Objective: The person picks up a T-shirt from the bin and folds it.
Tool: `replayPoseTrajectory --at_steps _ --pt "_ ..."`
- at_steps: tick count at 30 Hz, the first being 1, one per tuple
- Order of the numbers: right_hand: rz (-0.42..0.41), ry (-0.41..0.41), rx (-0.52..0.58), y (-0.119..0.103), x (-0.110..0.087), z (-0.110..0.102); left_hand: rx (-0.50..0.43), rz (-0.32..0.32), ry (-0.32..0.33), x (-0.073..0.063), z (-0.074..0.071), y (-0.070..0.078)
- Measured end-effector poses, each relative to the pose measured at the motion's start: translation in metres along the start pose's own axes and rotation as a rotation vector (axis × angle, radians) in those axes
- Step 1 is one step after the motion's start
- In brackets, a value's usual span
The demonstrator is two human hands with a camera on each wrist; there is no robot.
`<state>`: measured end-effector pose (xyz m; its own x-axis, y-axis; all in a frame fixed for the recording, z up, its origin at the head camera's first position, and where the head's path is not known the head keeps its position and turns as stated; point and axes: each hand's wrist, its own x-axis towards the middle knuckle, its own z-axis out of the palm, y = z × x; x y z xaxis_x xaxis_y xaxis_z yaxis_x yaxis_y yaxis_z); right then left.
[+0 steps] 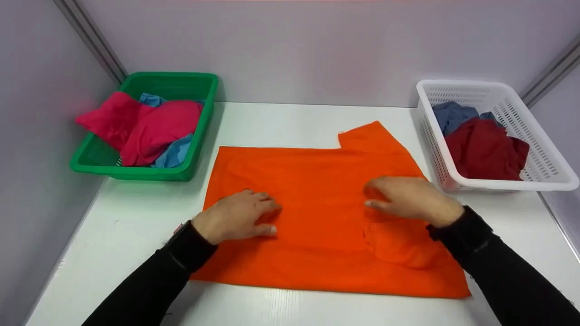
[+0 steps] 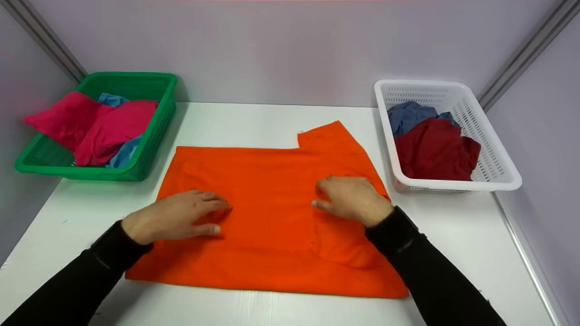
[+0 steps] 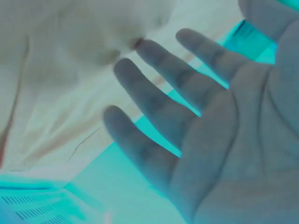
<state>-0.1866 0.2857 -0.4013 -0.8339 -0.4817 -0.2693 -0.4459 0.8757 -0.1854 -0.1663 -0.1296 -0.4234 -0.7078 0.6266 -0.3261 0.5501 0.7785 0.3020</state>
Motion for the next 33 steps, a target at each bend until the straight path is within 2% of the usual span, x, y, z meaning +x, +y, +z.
replayPoseTrajectory --at_steps 4,9,11,14,18,22,24,28,31,33 --pt "0.034 0.065 -0.014 0.013 0.027 -0.006 0.047 -0.02 0.047 0.01 -0.01 -0.006" --pt "0.097 0.116 0.016 0.028 0.06 -0.015 0.181 -0.124 0.176 0.025 -0.019 -0.02" --pt "0.128 0.124 0.038 0.034 0.072 -0.018 0.191 -0.17 0.231 0.032 -0.022 -0.03" --pt "0.167 0.127 0.067 0.045 0.089 -0.019 0.144 -0.23 0.277 0.042 -0.024 -0.046" --pt "0.219 0.128 0.11 0.063 0.105 -0.017 0.08 -0.286 0.275 0.051 -0.026 -0.062" --pt "0.27 0.121 0.172 0.079 0.116 -0.015 0.057 -0.315 0.268 0.056 -0.024 -0.079" --pt "0.294 0.113 0.196 0.087 0.119 -0.014 0.052 -0.322 0.281 0.063 -0.017 -0.092" --pt "0.332 0.115 0.186 0.097 0.125 -0.014 0.064 -0.34 0.268 0.081 -0.002 -0.118" --pt "0.352 0.163 0.145 0.098 0.131 -0.013 0.087 -0.365 0.241 0.086 0.0 -0.122" --pt "0.36 0.201 0.115 0.097 0.136 -0.013 0.095 -0.368 0.267 0.084 -0.001 -0.119"
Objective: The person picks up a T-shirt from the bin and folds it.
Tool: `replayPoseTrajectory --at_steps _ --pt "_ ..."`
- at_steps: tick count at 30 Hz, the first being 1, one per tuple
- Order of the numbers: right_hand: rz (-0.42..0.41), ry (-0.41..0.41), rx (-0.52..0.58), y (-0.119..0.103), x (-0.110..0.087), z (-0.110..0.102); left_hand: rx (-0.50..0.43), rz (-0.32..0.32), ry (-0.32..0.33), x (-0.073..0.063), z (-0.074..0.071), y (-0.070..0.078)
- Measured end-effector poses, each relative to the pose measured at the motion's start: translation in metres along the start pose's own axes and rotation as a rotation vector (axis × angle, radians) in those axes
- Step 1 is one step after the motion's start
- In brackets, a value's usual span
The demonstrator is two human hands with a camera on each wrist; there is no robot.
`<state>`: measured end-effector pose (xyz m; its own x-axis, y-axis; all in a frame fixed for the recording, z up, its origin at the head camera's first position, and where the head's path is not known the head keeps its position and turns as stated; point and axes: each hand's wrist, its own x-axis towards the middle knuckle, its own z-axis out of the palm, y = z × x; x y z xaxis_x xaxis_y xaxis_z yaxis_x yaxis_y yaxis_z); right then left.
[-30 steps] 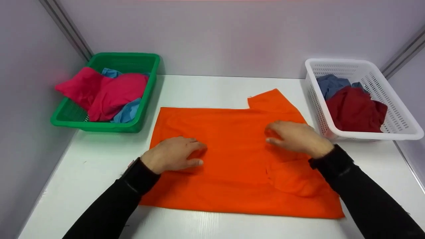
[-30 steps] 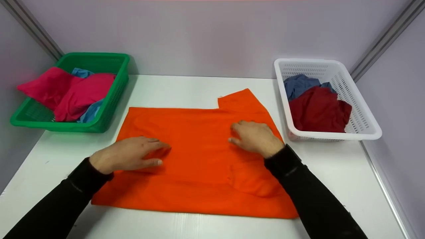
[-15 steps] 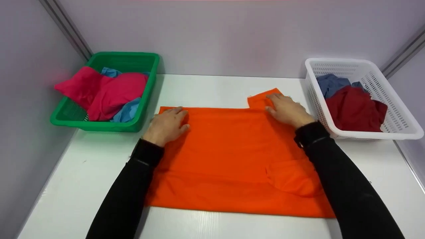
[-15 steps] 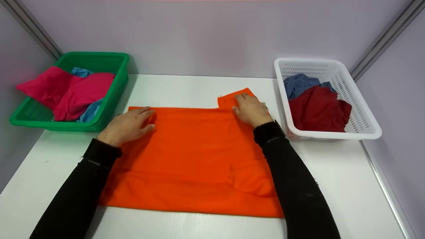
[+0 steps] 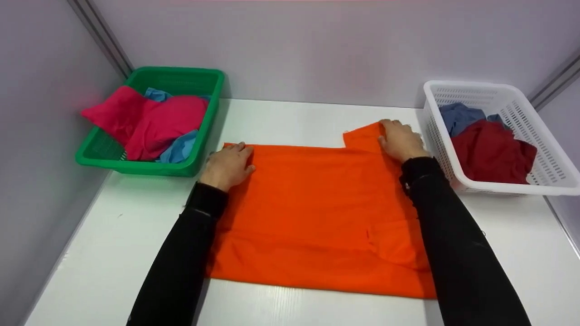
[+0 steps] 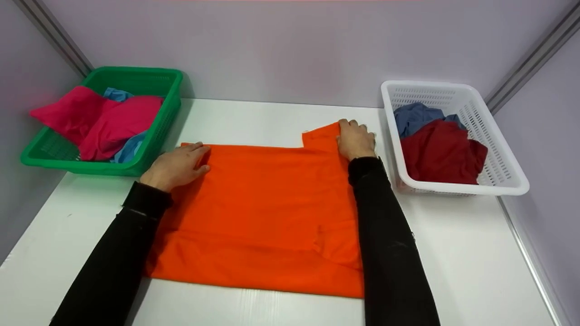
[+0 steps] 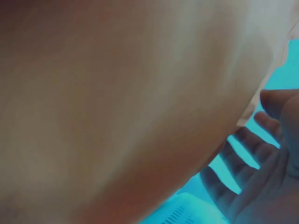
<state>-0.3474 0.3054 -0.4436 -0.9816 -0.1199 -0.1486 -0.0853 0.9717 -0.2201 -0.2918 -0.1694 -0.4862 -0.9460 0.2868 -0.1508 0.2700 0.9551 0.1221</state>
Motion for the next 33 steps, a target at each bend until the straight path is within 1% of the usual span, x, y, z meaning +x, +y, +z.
replayPoseTrajectory --at_steps 3,5,7,9,12,14,19,22,24,28,30,33 --pt "-0.003 0.06 -0.017 -0.002 0.003 0.002 0.002 0.005 0.031 -0.01 -0.015 0.013" --pt "-0.004 0.095 -0.013 -0.004 0.004 0.003 0.018 0.016 0.057 -0.016 -0.024 0.02" --pt "-0.003 0.124 0.004 -0.005 0.004 0.002 0.042 0.021 0.069 -0.021 -0.033 0.026" --pt "-0.004 0.138 0.008 -0.007 0.003 0.0 0.056 0.029 0.099 -0.023 -0.036 0.027" --pt "-0.009 0.14 0.009 -0.008 0.001 -0.006 0.048 0.036 0.125 -0.021 -0.037 0.026" --pt "-0.02 0.148 0.015 -0.007 0.0 -0.01 0.014 0.038 0.112 -0.02 -0.039 0.025" --pt "-0.083 0.205 0.047 -0.007 -0.003 -0.024 -0.18 0.035 -0.007 -0.019 -0.05 0.021" --pt "-0.107 0.22 0.064 -0.007 -0.005 -0.035 -0.244 0.036 -0.028 -0.019 -0.058 0.018" --pt "-0.104 0.22 0.075 -0.007 -0.005 -0.042 -0.248 0.038 -0.032 -0.018 -0.063 0.016" --pt "-0.069 0.23 0.098 -0.009 -0.005 -0.054 -0.205 0.052 -0.028 -0.013 -0.072 0.014" --pt "-0.049 0.244 0.101 -0.01 -0.005 -0.057 -0.172 0.062 -0.023 -0.009 -0.075 0.015" --pt "-0.036 0.278 0.1 -0.012 -0.004 -0.061 -0.093 0.081 -0.028 0.0 -0.079 0.018"
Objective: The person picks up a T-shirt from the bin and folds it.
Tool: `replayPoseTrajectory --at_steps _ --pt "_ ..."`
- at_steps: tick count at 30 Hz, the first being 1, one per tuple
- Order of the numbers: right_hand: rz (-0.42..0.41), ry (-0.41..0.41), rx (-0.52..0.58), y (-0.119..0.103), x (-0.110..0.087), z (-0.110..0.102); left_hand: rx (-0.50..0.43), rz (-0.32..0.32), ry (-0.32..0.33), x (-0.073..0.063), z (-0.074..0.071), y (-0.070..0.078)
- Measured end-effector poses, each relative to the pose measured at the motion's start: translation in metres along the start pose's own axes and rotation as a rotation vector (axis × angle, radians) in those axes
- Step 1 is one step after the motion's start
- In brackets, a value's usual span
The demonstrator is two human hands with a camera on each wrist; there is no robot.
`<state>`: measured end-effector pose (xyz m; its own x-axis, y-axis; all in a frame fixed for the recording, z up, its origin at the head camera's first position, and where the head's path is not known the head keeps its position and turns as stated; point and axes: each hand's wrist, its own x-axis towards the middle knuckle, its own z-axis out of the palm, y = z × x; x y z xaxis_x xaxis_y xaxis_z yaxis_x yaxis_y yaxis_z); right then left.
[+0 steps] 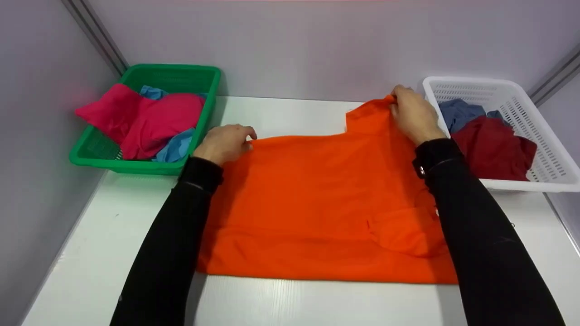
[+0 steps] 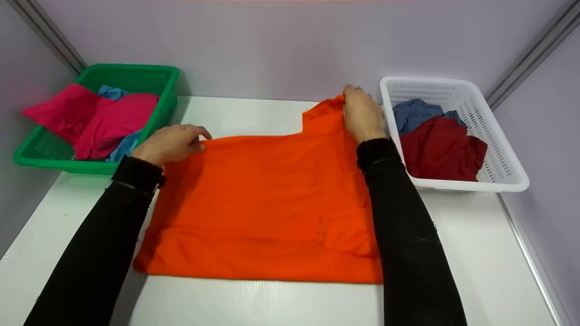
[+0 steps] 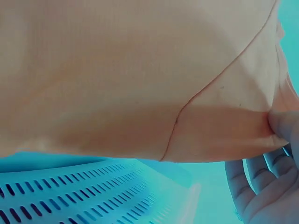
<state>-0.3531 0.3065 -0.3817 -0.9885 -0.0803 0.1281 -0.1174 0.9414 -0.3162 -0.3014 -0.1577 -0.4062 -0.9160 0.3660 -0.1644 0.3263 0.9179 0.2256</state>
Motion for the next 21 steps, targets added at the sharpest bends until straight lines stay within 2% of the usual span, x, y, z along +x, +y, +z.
replayPoseTrajectory --at_steps 4,7,10,11,14,17,18,21 --pt "0.011 0.039 0.002 -0.001 0.003 -0.003 0.103 0.012 -0.027 0.014 -0.002 0.003" --pt "0.032 0.04 0.005 0.0 0.003 -0.004 0.132 0.012 -0.025 0.023 -0.003 0.005" --pt "0.044 0.034 0.008 0.002 0.003 -0.005 0.144 0.012 0.015 0.029 -0.004 0.006" --pt "0.044 0.034 0.011 0.003 0.003 -0.005 0.152 0.023 0.04 0.039 0.002 -0.003" --pt "0.033 0.049 0.027 0.006 0.002 -0.006 0.17 0.02 0.086 0.043 0.002 -0.005" --pt "0.006 0.045 0.051 0.009 0.001 -0.007 0.136 0.015 0.086 0.045 0.003 -0.01" --pt "-0.004 0.038 0.058 0.01 0.0 -0.008 0.106 0.005 0.072 0.035 -0.003 -0.003" --pt "-0.04 0.015 0.076 0.009 -0.004 -0.011 -0.003 0.011 0.046 0.031 -0.004 -0.008"
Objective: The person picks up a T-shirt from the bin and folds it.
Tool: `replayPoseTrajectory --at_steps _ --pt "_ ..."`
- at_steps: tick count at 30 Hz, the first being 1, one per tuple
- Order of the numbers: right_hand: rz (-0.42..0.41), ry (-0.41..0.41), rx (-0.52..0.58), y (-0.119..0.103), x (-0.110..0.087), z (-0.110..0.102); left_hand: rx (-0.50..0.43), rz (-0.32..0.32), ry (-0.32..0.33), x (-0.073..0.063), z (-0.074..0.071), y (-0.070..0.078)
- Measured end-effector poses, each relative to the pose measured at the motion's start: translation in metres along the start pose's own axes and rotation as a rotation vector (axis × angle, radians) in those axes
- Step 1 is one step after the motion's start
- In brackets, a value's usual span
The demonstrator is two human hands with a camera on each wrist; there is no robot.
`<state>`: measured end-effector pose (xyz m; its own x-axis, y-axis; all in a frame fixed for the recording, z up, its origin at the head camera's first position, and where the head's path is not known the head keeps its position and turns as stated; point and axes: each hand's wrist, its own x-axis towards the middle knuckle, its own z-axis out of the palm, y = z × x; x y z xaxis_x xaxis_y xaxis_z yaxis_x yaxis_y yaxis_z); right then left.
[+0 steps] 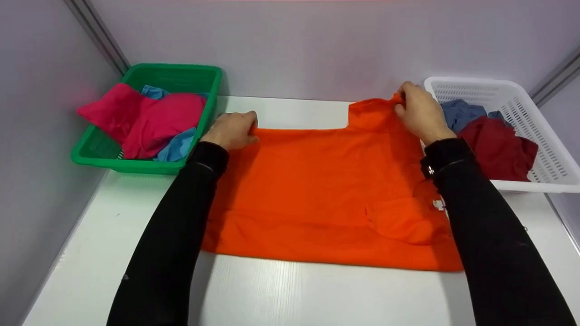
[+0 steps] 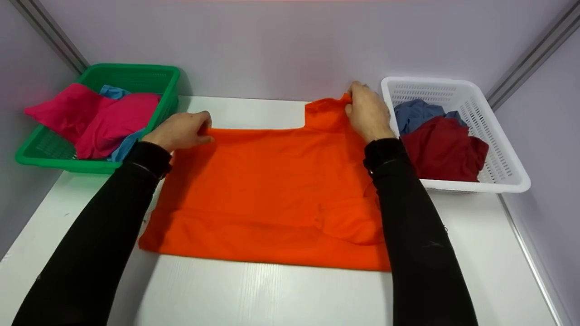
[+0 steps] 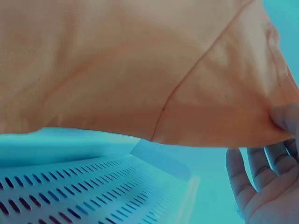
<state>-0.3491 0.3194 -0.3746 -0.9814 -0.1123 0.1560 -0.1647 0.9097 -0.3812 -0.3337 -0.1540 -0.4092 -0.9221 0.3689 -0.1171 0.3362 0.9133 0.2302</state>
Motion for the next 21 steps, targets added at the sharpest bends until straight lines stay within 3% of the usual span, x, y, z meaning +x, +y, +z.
replayPoseTrajectory --at_steps 4,11,21 --pt "-0.064 -0.011 0.009 -0.004 -0.007 -0.006 -0.049 0.023 -0.008 -0.007 -0.004 -0.006" --pt "-0.168 -0.003 -0.005 -0.006 -0.025 -0.017 0.103 0.093 0.01 -0.015 -0.014 -0.015" --pt "-0.158 -0.065 0.03 0.006 -0.053 -0.034 0.197 0.098 0.085 -0.029 -0.01 -0.02"
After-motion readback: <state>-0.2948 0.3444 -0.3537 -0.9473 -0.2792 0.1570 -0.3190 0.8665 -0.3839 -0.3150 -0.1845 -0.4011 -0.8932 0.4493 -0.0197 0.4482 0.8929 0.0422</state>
